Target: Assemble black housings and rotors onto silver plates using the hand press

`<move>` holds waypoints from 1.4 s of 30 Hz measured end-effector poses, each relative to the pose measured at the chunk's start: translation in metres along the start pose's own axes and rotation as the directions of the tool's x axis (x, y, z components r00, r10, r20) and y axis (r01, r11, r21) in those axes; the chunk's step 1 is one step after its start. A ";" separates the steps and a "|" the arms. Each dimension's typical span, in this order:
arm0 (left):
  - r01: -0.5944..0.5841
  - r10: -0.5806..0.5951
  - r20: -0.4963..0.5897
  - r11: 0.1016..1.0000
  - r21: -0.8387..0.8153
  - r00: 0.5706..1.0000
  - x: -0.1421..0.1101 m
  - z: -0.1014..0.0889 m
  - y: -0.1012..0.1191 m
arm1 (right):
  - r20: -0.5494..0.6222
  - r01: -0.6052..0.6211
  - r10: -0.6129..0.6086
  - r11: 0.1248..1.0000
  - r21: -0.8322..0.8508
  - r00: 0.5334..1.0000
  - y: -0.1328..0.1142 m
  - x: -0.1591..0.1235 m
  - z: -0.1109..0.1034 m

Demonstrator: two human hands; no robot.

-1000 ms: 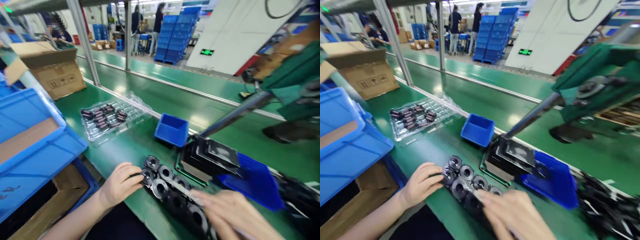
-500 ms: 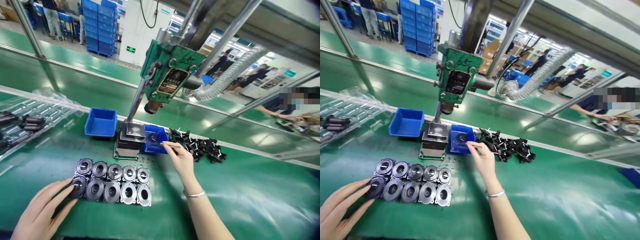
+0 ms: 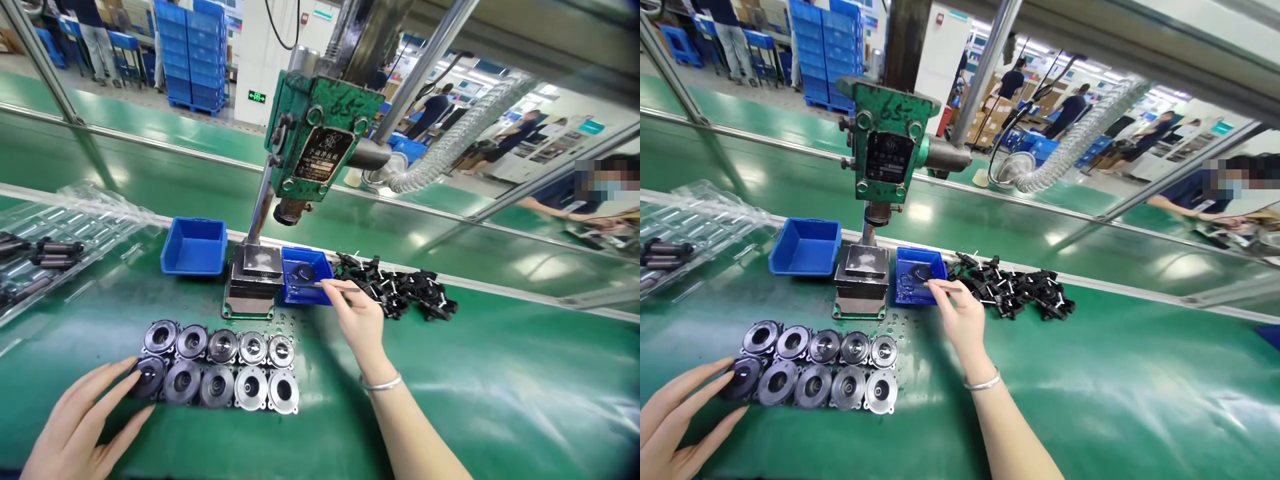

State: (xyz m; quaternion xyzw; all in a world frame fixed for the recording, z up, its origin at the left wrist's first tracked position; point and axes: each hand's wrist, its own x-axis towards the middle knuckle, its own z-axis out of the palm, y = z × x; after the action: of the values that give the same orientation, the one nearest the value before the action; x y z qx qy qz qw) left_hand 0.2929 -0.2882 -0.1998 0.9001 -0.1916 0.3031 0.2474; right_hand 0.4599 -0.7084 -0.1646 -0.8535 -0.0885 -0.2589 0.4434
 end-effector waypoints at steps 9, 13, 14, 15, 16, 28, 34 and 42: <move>-0.036 0.008 0.132 0.978 0.205 0.991 0.023 -0.003 0.041 | 0.052 0.076 -0.108 0.906 0.416 0.993 -0.081 -0.036 -0.025; -0.047 0.021 0.149 0.983 0.177 0.989 0.027 0.002 0.050 | 0.375 0.184 -0.402 0.847 0.499 0.835 -0.116 -0.045 0.000; -0.049 0.025 0.143 0.985 0.164 0.989 0.026 0.002 0.051 | 0.414 0.192 -0.442 0.832 0.521 0.796 -0.122 -0.047 0.010; -0.052 0.033 0.130 0.987 0.150 0.991 0.026 0.003 0.051 | 0.435 0.197 -0.472 0.819 0.540 0.767 -0.126 -0.048 0.019; -0.060 0.044 0.116 0.989 0.135 0.992 0.025 0.003 0.052 | 0.447 0.202 -0.493 0.808 0.554 0.746 -0.129 -0.050 0.028; -0.101 0.100 0.033 0.994 0.049 0.994 0.024 0.008 0.051 | 0.455 0.143 -0.448 0.816 0.561 0.770 -0.130 -0.055 0.045; -0.113 0.113 0.023 0.993 0.027 0.993 0.025 0.008 0.050 | 0.415 0.305 -0.500 0.839 0.451 0.760 -0.126 -0.058 0.050; -0.126 0.126 0.002 0.991 0.035 0.992 0.025 0.009 0.051 | 0.446 0.415 -0.577 0.811 0.412 0.684 -0.133 -0.052 0.037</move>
State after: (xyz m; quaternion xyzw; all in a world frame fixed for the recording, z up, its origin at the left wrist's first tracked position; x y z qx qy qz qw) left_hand 0.2905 -0.3392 -0.1734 0.8904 -0.2427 0.3217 0.2118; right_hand 0.3787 -0.5956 -0.1142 -0.7623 -0.4778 -0.0974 0.4256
